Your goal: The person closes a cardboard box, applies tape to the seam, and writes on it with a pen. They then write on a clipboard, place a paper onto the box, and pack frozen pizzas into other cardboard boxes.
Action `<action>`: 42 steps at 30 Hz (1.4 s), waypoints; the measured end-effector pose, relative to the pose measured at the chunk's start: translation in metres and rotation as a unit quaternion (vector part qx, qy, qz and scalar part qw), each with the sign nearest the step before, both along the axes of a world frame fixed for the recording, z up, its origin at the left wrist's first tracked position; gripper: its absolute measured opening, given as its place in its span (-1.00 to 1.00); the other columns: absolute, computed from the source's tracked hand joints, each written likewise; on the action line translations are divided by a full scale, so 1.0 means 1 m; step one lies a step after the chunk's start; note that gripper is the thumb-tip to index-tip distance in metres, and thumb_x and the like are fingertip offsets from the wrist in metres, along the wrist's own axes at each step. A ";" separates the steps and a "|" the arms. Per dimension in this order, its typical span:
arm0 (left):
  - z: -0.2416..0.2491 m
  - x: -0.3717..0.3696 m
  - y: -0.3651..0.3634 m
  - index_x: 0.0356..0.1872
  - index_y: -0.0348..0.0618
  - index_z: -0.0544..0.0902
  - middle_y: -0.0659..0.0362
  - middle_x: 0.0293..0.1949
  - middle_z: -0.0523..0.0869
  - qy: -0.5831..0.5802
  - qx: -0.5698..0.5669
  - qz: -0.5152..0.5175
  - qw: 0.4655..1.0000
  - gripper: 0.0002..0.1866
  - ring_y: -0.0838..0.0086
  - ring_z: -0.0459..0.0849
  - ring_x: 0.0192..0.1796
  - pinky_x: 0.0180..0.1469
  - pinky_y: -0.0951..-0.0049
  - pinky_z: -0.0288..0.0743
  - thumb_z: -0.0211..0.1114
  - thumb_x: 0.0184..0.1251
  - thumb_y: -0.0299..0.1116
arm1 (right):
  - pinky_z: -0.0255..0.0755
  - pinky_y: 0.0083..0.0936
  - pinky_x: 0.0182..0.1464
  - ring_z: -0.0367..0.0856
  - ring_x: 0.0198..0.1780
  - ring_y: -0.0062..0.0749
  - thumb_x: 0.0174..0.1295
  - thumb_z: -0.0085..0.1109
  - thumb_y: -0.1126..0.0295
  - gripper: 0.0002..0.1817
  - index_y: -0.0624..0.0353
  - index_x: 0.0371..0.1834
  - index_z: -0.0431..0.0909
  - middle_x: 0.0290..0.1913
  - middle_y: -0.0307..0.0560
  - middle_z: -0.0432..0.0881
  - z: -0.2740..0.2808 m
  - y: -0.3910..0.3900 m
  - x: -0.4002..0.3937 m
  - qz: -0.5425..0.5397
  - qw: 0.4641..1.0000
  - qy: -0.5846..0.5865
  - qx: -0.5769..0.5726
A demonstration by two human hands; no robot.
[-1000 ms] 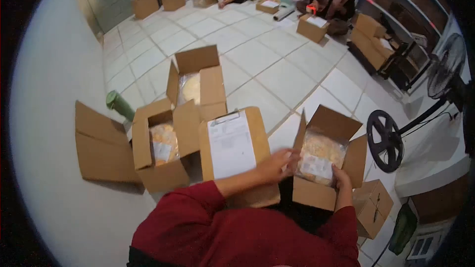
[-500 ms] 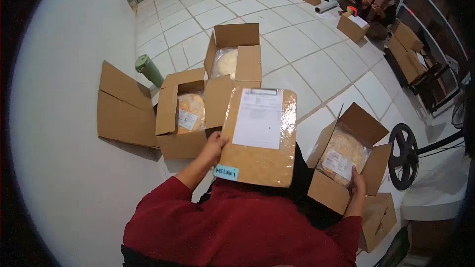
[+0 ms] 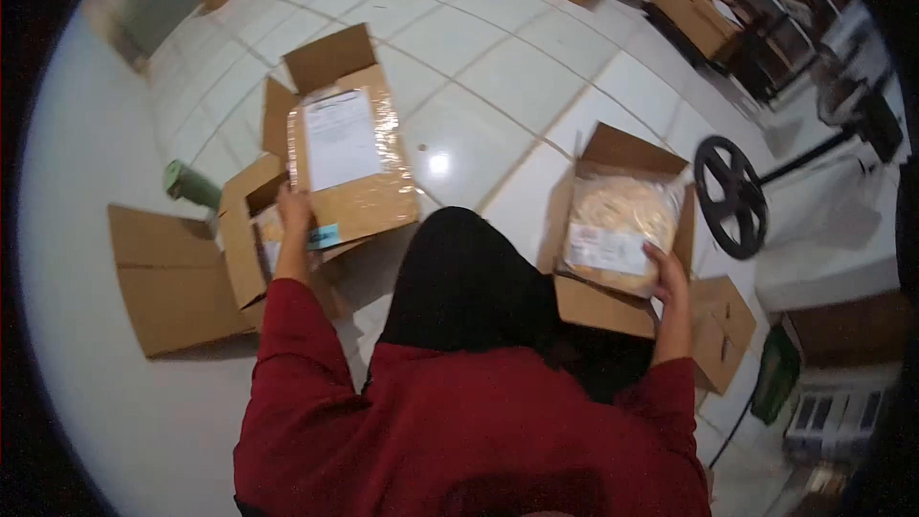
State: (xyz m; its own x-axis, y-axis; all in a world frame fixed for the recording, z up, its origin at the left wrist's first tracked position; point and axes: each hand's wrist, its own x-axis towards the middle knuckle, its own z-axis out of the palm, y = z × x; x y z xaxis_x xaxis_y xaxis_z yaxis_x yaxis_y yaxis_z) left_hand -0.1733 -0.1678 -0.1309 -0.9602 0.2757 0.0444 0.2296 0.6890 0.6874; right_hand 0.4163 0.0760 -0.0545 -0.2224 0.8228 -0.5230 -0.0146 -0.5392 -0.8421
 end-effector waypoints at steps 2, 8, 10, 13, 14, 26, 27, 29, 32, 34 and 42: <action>0.067 0.062 0.023 0.07 -0.11 0.23 -0.06 0.02 0.22 0.090 -0.222 0.070 0.968 -0.42 0.00 0.30 0.01 0.01 0.21 0.24 0.20 -0.04 -0.26 | 0.37 -0.44 -0.19 0.50 -0.25 -0.25 -0.18 0.24 0.40 -0.43 0.43 -0.06 0.28 -0.23 0.04 0.49 0.012 -0.003 -0.007 -0.011 1.000 -0.014 0.020; 0.063 0.109 0.046 0.05 -0.16 0.29 0.02 -0.07 0.37 0.060 0.123 -0.317 0.939 -0.49 0.26 0.33 0.02 0.04 0.34 0.23 0.15 0.07 -0.20 | 0.38 -0.53 -0.24 0.47 -0.30 -0.37 -0.31 0.32 0.46 -0.41 0.32 -0.13 0.27 -0.30 -0.01 0.46 0.097 -0.015 -0.019 -0.117 0.949 -0.124 0.264; 0.096 0.149 0.052 0.04 -0.16 0.29 0.03 -0.05 0.37 -0.098 0.169 -0.363 0.911 -0.51 0.28 0.34 0.03 0.04 0.38 0.23 0.12 0.11 -0.18 | 0.41 -0.54 -0.24 0.50 -0.30 -0.39 -0.22 0.24 0.48 -0.47 0.32 -0.11 0.28 -0.28 -0.05 0.47 0.139 -0.021 -0.012 -0.078 0.946 -0.015 0.313; 0.123 0.184 0.052 0.12 -0.12 0.21 0.02 0.04 0.32 -0.312 0.263 -0.440 0.800 -0.34 0.28 0.33 0.06 0.06 0.43 0.24 0.09 0.06 0.07 | 0.43 -0.49 -0.21 0.52 -0.28 -0.31 -0.14 0.10 0.42 -0.53 0.36 -0.09 0.31 -0.24 0.01 0.48 0.178 -0.043 -0.025 -0.057 0.955 0.070 0.283; 0.128 0.192 0.051 0.15 -0.12 0.16 0.02 0.06 0.31 -0.421 0.328 -0.453 0.714 -0.22 0.28 0.32 0.08 0.08 0.41 0.23 0.06 -0.03 0.20 | 0.43 -0.48 -0.19 0.52 -0.26 -0.30 -0.13 0.09 0.42 -0.53 0.36 -0.08 0.30 -0.22 0.02 0.48 0.178 -0.048 -0.026 -0.034 0.961 0.110 0.253; 0.066 0.192 -0.055 0.06 -0.26 0.19 0.04 -0.04 0.40 -0.506 0.298 -0.260 0.766 -0.43 0.31 0.43 -0.03 -0.05 0.34 0.37 0.13 0.03 -0.24 | 0.37 -0.37 -0.19 0.49 -0.31 -0.28 0.06 0.01 0.03 -0.45 0.39 -0.17 0.40 -0.32 0.06 0.49 0.027 0.033 -0.037 0.193 0.930 -0.312 -0.019; 0.067 0.192 -0.054 0.05 -0.26 0.20 0.04 -0.07 0.42 -0.504 0.278 -0.258 0.776 -0.46 0.32 0.46 -0.06 -0.07 0.37 0.39 0.12 0.06 -0.24 | 0.37 -0.37 -0.19 0.49 -0.31 -0.28 0.06 0.01 0.03 -0.45 0.39 -0.17 0.40 -0.32 0.06 0.49 0.005 0.032 -0.027 0.193 0.930 -0.312 -0.020; 0.069 0.196 -0.047 0.04 -0.27 0.21 0.03 -0.09 0.44 -0.500 0.259 -0.256 0.785 -0.49 0.34 0.49 -0.10 -0.10 0.40 0.41 0.10 0.09 -0.25 | 0.34 -0.26 -0.17 0.49 -0.23 -0.14 0.00 0.04 -0.05 -0.37 0.40 -0.13 0.38 -0.25 0.18 0.49 -0.029 0.020 -0.013 0.079 0.958 -0.253 -0.111; 0.056 0.203 -0.031 0.02 -0.28 0.21 0.02 -0.10 0.44 -0.438 0.296 -0.217 0.820 -0.51 0.34 0.51 -0.13 -0.13 0.42 0.44 0.08 0.14 -0.22 | 0.35 -0.11 -0.31 0.48 -0.30 -0.04 -0.06 0.09 -0.09 -0.33 0.33 -0.09 0.37 -0.21 0.18 0.48 -0.061 0.019 -0.024 0.085 0.917 -0.379 -0.089; 0.038 0.195 -0.032 0.09 -0.27 0.13 0.04 -0.02 0.38 -0.474 0.269 -0.196 0.815 -0.46 0.36 0.41 -0.01 -0.05 0.41 0.36 0.09 0.14 -0.26 | 0.35 -0.13 -0.27 0.47 -0.20 0.01 -0.08 0.11 -0.08 -0.30 0.33 -0.06 0.35 -0.12 0.18 0.46 -0.116 0.037 -0.017 0.107 0.899 -0.421 -0.057; 0.060 0.214 -0.057 0.12 -0.22 0.12 0.04 -0.02 0.37 -0.463 0.287 -0.282 0.789 -0.39 0.29 0.42 -0.01 -0.02 0.33 0.38 0.13 0.10 -0.17 | 0.42 -0.26 -0.33 0.54 -0.28 -0.14 -0.16 0.27 0.12 -0.40 0.45 -0.18 0.40 -0.23 0.16 0.52 -0.095 0.027 -0.002 0.085 0.938 -0.333 -0.040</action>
State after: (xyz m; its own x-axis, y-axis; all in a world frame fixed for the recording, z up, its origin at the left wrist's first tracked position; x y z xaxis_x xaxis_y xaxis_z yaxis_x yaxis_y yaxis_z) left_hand 0.0412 -0.2251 -0.0710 -0.3857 0.8607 -0.3322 -0.3967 0.1704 0.9020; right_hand 0.4147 0.1025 -0.1494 0.0511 0.7567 -0.6517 0.5930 -0.5481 -0.5899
